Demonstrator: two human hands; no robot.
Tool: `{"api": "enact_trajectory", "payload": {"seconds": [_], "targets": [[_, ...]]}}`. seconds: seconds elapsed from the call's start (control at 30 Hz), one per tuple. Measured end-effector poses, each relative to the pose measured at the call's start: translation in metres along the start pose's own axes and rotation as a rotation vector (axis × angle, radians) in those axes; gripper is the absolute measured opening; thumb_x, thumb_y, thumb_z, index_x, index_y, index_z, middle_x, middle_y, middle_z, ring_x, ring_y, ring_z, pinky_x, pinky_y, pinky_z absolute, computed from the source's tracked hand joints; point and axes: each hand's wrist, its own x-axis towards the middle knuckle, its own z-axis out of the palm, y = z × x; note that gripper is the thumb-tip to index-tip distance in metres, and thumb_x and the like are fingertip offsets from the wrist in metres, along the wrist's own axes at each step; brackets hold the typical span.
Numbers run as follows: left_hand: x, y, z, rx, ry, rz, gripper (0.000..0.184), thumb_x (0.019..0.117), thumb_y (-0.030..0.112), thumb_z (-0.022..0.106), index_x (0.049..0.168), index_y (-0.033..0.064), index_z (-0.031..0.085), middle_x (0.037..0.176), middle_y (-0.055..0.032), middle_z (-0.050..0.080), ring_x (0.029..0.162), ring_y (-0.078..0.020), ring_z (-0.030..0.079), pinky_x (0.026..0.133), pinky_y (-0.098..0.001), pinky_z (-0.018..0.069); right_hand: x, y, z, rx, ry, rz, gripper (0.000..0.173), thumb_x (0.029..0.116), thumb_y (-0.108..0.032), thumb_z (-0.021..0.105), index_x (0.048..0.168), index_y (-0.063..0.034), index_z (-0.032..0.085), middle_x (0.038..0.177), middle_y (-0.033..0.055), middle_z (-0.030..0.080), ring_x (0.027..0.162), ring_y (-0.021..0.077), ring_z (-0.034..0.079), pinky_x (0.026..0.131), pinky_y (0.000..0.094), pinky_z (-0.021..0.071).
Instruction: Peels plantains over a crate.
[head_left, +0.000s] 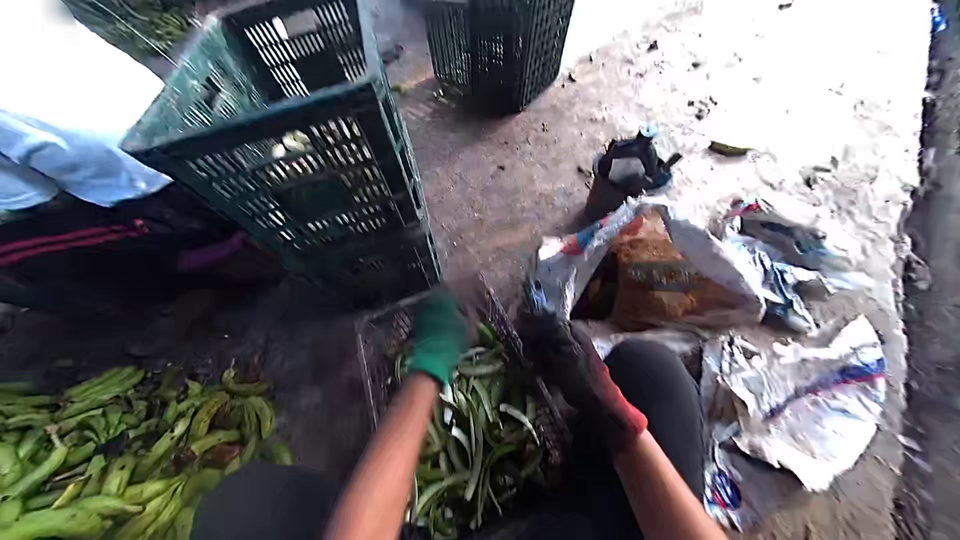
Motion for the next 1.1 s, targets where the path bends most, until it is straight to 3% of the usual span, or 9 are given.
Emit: {"api": "enact_trajectory", "payload": {"seconds": [0.1, 0.2, 0.4, 0.53, 0.67, 0.77, 0.87, 1.0, 1.1], "targets": [[-0.024, -0.004, 0.102, 0.138, -0.606, -0.153, 0.044, 0.098, 0.022, 0.062, 0.139, 0.0065, 0.059, 0.141, -0.0236, 0.056, 0.131, -0.0448, 0.052, 0.105, -0.0663, 0.0415, 0.003, 0.002, 0.002, 0.004, 0.016, -0.006, 0.044, 0.1083, -0.034, 0.034, 0.12, -0.0011, 0.061, 0.077, 0.0026, 0.065, 0.06, 0.0126, 0.06, 0.055, 0.0314, 0.0543], [-0.042, -0.018, 0.168, 0.266, -0.557, -0.169, 0.069, 0.0899, 0.024, 0.069, 0.153, 0.0132, 0.044, 0.15, -0.0198, 0.049, 0.135, -0.0459, 0.046, 0.106, -0.0672, 0.04, 0.004, 0.002, 0.003, -0.025, 0.04, 0.01, 0.043, 0.1075, -0.033, 0.036, 0.116, -0.0017, 0.063, 0.076, 0.0033, 0.063, 0.06, 0.0134, 0.059, 0.057, 0.0328, 0.0543], [-0.047, -0.017, 0.161, 0.29, -0.502, -0.236, 0.068, 0.0908, 0.024, 0.069, 0.154, 0.0171, 0.043, 0.145, -0.0205, 0.054, 0.129, -0.0454, 0.053, 0.099, -0.0663, 0.0456, -0.004, 0.003, 0.007, 0.054, 0.037, 0.034, 0.034, 0.105, -0.03, 0.042, 0.108, -0.0029, 0.062, 0.074, 0.0025, 0.063, 0.06, 0.0122, 0.06, 0.057, 0.0301, 0.0546], [-0.059, -0.042, 0.135, 0.207, -0.513, -0.362, 0.065, 0.0823, 0.037, 0.076, 0.141, 0.0156, 0.058, 0.143, -0.0209, 0.055, 0.127, -0.0439, 0.055, 0.098, -0.067, 0.0469, -0.011, 0.007, 0.0, 0.077, -0.008, 0.046, 0.036, 0.1053, -0.034, 0.043, 0.11, -0.0035, 0.061, 0.071, 0.0025, 0.061, 0.057, 0.0125, 0.058, 0.053, 0.0296, 0.0527], [-0.068, -0.072, 0.086, -0.12, -0.224, -0.4, 0.064, 0.081, 0.035, 0.08, 0.136, 0.0088, 0.06, 0.132, -0.0203, 0.063, 0.122, -0.0379, 0.06, 0.103, -0.0607, 0.0474, -0.013, 0.0, 0.002, 0.015, -0.07, 0.062, 0.037, 0.1076, -0.036, 0.038, 0.116, -0.0044, 0.057, 0.07, 0.0002, 0.057, 0.055, 0.0109, 0.054, 0.052, 0.0287, 0.0503], [-0.076, -0.07, 0.022, -0.403, -0.015, -0.446, 0.067, 0.0825, 0.025, 0.082, 0.137, -0.001, 0.054, 0.121, -0.0235, 0.066, 0.113, -0.0354, 0.064, 0.1, -0.0552, 0.0502, -0.025, -0.016, 0.019, -0.061, -0.089, 0.182, 0.032, 0.1045, -0.025, 0.05, 0.128, -0.0036, 0.051, 0.081, 0.0028, 0.059, 0.063, 0.0115, 0.059, 0.059, 0.0306, 0.0543], [-0.086, -0.064, -0.017, -0.756, 0.24, -0.43, 0.059, 0.0875, 0.015, 0.077, 0.137, -0.0032, 0.051, 0.115, -0.0167, 0.067, 0.102, -0.0196, 0.066, 0.092, -0.0382, 0.0545, -0.038, -0.018, 0.045, -0.166, -0.213, 0.157, 0.038, 0.0998, -0.024, 0.057, 0.131, -0.0029, 0.053, 0.09, 0.0055, 0.063, 0.071, 0.0138, 0.063, 0.067, 0.0338, 0.0573], [-0.101, -0.046, -0.025, -1.105, 0.576, -0.269, 0.054, 0.0846, 0.004, 0.074, 0.132, -0.0053, 0.05, 0.1, -0.0069, 0.068, 0.086, -0.0076, 0.068, 0.077, -0.0249, 0.0585, -0.062, -0.036, 0.086, -0.494, -0.168, -0.305, 0.045, 0.1031, -0.025, 0.05, 0.138, 0.0018, 0.055, 0.099, 0.0107, 0.07, 0.079, 0.0177, 0.068, 0.075, 0.039, 0.0586], [-0.104, -0.036, -0.019, -1.082, 0.726, -0.152, 0.051, 0.0786, 0.003, 0.076, 0.124, -0.0068, 0.053, 0.093, -0.0014, 0.07, 0.081, -0.0031, 0.068, 0.075, -0.0214, 0.0595, -0.082, -0.051, 0.113, -0.501, 0.024, -0.683, 0.054, 0.1074, -0.032, 0.042, 0.128, 0.016, 0.054, 0.099, 0.0153, 0.072, 0.08, 0.0131, 0.071, 0.076, 0.0308, 0.0619]]}}
